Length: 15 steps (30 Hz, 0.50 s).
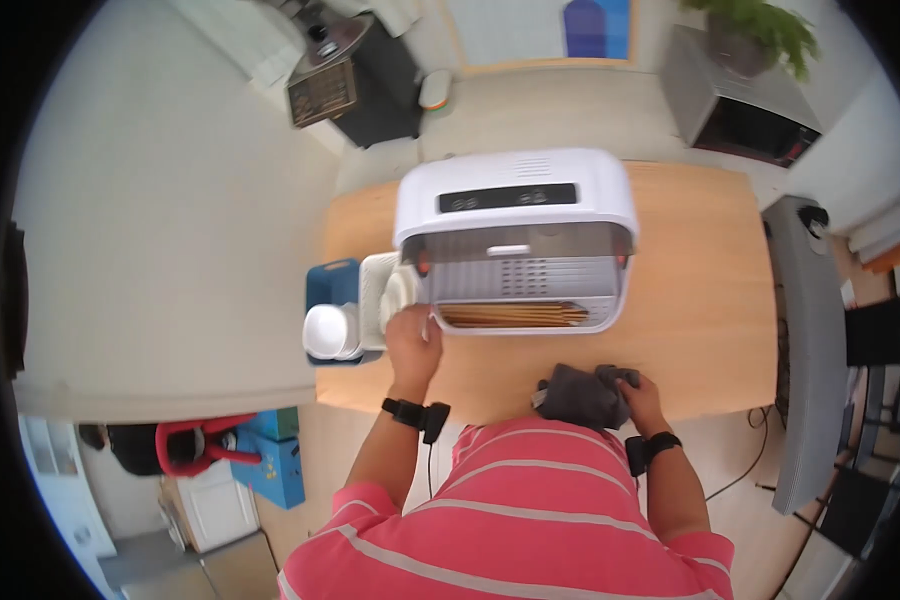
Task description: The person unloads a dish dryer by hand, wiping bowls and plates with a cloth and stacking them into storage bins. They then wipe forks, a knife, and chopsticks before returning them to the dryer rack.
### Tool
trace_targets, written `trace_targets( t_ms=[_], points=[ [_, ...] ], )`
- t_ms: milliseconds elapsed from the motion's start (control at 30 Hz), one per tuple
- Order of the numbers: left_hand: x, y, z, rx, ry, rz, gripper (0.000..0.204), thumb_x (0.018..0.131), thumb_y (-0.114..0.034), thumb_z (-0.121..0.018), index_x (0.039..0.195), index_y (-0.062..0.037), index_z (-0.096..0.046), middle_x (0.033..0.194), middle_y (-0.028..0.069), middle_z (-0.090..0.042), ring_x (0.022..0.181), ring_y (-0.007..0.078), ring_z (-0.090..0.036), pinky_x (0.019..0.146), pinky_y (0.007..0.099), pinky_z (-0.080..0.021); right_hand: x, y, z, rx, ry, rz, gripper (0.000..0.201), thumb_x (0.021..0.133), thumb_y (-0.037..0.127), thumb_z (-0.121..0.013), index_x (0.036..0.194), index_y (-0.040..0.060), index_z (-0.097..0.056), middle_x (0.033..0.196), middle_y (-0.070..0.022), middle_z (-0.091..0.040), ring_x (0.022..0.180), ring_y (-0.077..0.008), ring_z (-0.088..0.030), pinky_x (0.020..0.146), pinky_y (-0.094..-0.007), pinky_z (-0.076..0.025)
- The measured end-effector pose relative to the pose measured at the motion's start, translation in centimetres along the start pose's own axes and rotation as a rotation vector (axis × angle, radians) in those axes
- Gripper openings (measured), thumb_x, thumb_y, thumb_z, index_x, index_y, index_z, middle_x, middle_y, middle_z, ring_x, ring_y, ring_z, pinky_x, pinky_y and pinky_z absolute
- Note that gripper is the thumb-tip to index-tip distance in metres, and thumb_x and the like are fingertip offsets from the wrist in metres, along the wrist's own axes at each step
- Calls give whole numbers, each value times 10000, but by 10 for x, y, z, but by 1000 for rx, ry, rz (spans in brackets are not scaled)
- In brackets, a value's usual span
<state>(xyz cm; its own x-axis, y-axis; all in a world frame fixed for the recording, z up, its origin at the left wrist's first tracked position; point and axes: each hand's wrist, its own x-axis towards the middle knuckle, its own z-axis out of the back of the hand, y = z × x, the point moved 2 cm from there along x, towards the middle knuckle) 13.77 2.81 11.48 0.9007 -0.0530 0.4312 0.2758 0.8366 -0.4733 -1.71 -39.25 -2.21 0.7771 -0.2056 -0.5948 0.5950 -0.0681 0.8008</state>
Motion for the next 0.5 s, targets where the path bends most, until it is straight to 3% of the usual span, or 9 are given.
trace_targets(
  t_ms=[133, 167, 233, 267, 333, 367, 500],
  points=[
    [6, 72, 107, 542, -317, 291, 381, 825, -119, -727, 1191, -66, -639, 1132, 130, -682, 1077, 355, -631, 953, 460, -476, 7, 1, 2, 112, 82, -72, 304, 984, 124, -650, 1242, -36, -677, 1155, -120, -729, 1037, -210, -689, 912, -335, -535],
    [5, 87, 122, 566, -331, 310, 381, 825, -119, -727, 1191, -66, -639, 1132, 130, -682, 1077, 355, -631, 953, 460, -476, 8, 1, 2, 129, 77, -77, 310, 990, 135, -644, 1248, -35, -672, 1166, -124, -724, 1052, -211, -684, 920, -333, -531],
    [4, 112, 142, 705, -246, 535, 393, 853, -209, -755, 1209, -74, -659, 1157, 124, -684, 1101, 359, -641, 965, 470, -502, 9, 3, 3, 111, 95, -78, 309, 991, 139, -643, 1244, -37, -672, 1161, -123, -726, 1046, -213, -686, 915, -335, -533],
    [7, 115, 151, 708, -253, 548, 393, 853, -209, -755, 1209, -74, -659, 1157, 124, -684, 1101, 359, -641, 965, 470, -502, 9, 5, 5, 105, 86, -83, 309, 992, 143, -643, 1241, -38, -673, 1155, -123, -727, 1039, -215, -688, 909, -337, -535],
    [11, 125, 157, 583, 109, 789, 404, 861, -286, -778, 1206, -97, -686, 1184, 124, -684, 1112, 354, -662, 941, 479, -540, 12, 0, 8, 107, 85, -88, 312, 992, 148, -645, 1239, -39, -672, 1150, -123, -727, 1030, -218, -690, 902, -340, -537],
    [11, 134, 156, 586, 152, 778, 371, 864, -313, -781, 1162, -106, -704, 1166, 127, -699, 1081, 345, -692, 877, 476, -574, 14, -3, 10, 120, 76, -95, 314, 991, 153, -647, 1237, -40, -671, 1144, -122, -727, 1022, -220, -692, 895, -343, -540],
    [19, 133, 160, 642, 141, 751, 315, 868, -318, -769, 1086, -98, -715, 1085, 130, -748, 1020, 348, -720, 837, 470, -575, 17, -8, 12, 118, 75, -75, 317, 989, 156, -652, 1234, -44, -671, 1135, -122, -729, 1003, -226, -695, 885, -348, -544]
  ],
)
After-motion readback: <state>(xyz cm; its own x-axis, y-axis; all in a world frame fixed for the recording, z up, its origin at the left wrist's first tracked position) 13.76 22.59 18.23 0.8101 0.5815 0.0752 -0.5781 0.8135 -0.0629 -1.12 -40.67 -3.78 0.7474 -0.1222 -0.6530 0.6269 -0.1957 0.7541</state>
